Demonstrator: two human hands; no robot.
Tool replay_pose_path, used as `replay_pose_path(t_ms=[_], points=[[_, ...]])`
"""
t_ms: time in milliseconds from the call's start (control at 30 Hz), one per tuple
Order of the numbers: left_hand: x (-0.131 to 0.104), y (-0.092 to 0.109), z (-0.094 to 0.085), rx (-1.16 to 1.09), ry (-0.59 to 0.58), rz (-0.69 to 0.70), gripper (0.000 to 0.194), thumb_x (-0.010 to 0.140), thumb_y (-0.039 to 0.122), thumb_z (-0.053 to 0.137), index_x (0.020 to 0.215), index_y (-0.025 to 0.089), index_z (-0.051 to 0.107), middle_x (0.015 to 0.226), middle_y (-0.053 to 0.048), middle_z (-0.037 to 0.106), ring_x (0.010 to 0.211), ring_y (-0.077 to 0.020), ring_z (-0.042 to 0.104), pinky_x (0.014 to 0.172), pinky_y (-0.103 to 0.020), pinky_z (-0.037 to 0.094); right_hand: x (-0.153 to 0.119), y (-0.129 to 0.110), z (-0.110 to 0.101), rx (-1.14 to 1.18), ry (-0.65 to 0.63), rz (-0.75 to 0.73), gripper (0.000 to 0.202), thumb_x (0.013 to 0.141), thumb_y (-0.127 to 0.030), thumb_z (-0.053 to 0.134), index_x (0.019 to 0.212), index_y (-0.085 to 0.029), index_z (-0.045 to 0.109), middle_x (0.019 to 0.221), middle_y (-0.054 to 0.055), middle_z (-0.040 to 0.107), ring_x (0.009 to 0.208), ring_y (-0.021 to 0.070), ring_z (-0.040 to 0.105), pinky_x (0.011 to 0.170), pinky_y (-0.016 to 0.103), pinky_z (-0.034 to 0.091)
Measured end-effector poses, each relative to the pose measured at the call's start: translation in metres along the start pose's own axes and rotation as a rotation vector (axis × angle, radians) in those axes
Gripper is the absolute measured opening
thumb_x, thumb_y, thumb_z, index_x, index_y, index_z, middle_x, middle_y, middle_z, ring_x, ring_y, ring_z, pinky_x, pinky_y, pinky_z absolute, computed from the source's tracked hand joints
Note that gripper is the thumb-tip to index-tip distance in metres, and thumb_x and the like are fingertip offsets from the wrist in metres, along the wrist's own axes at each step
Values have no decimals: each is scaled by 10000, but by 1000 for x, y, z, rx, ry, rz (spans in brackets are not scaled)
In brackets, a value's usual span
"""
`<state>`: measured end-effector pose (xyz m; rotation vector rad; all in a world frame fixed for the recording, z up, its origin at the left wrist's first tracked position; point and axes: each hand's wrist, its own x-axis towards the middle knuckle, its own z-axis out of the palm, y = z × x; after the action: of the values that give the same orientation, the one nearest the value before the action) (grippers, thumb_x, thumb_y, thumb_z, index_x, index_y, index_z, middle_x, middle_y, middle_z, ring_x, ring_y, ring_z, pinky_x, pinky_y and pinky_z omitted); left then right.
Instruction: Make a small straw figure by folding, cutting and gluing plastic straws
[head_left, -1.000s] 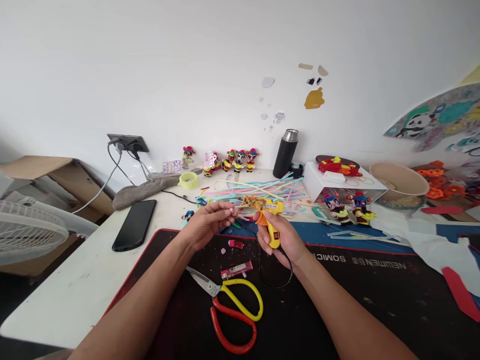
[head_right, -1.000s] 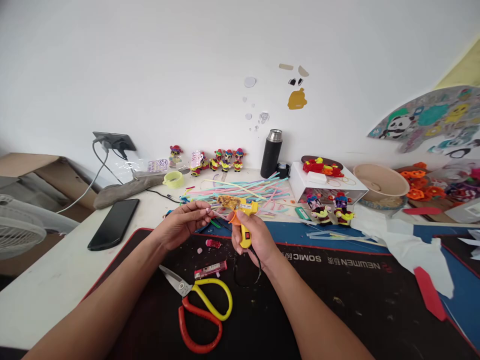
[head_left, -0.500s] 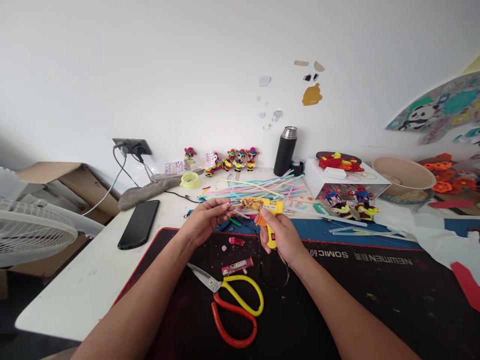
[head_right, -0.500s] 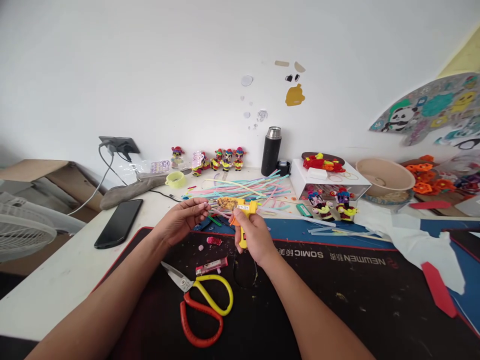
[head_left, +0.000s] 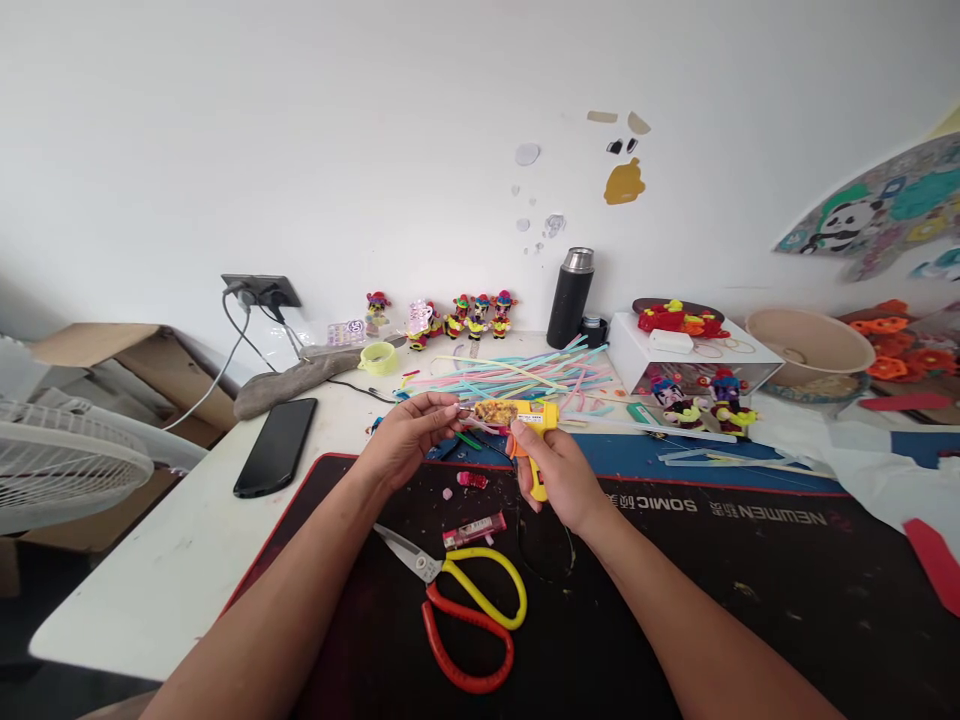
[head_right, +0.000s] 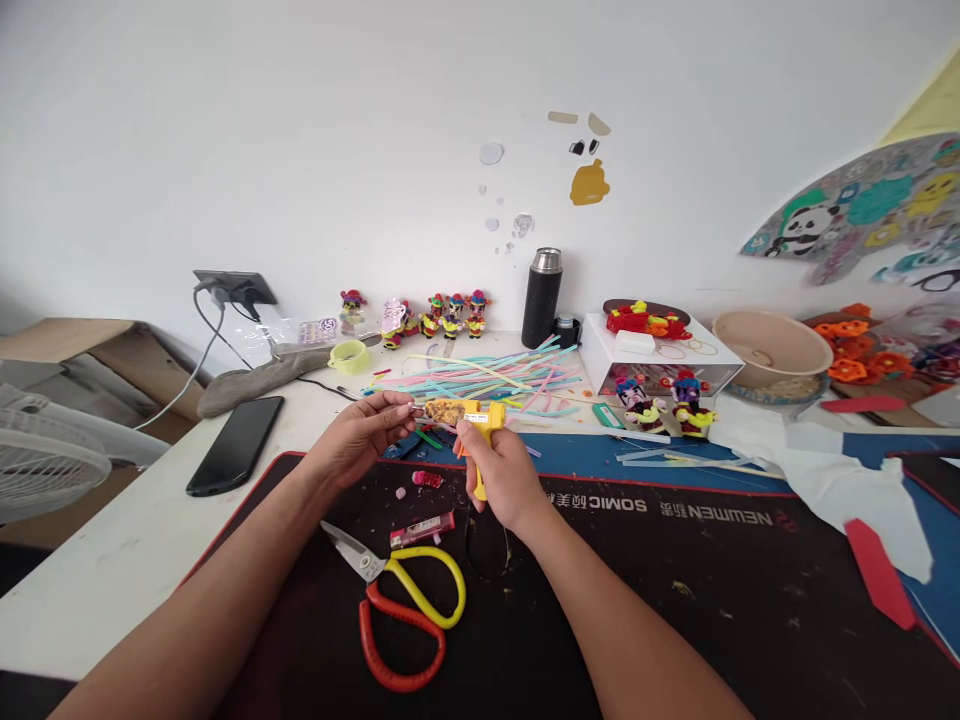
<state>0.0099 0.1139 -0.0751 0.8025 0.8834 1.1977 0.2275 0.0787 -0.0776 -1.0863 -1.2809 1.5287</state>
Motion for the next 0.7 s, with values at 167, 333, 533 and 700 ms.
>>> replay_pose_path(t_ms=[167, 333, 533, 700], points=[[0, -1, 0, 7, -10, -9, 311, 652, 187, 958, 882, 120, 760, 799, -62, 782, 668, -117, 711, 632, -177, 557, 0, 0, 0, -18, -4, -4, 556, 870, -743, 597, 711, -210, 575, 376, -48, 481, 278, 111, 432, 340, 228, 299], [-1, -1, 0, 3, -17, -12, 311, 657, 182, 957, 885, 114, 757, 816, -74, 788, 675, -121, 712, 636, -182, 552, 0, 1, 1, -21, -1, -1, 557, 874, -742, 591, 706, -211, 570, 379, -49, 480, 279, 109, 423, 338, 226, 298], [-1, -1, 0, 4, -23, -12, 327, 646, 196, 969, 885, 117, 761, 812, -67, 789, 674, -115, 710, 633, -173, 556, 0, 2, 0, -36, 9, -8, 564, 878, -745, 587, 709, -207, 576, 364, -51, 468, 273, 109, 420, 335, 225, 296], [-2, 0, 2, 14, -30, -16, 315, 650, 203, 966, 878, 124, 764, 841, -74, 798, 680, -117, 712, 640, -180, 561, 0, 1, 0, -36, 22, 1, 568, 866, -756, 593, 705, -212, 567, 375, -48, 482, 278, 112, 420, 328, 227, 297]])
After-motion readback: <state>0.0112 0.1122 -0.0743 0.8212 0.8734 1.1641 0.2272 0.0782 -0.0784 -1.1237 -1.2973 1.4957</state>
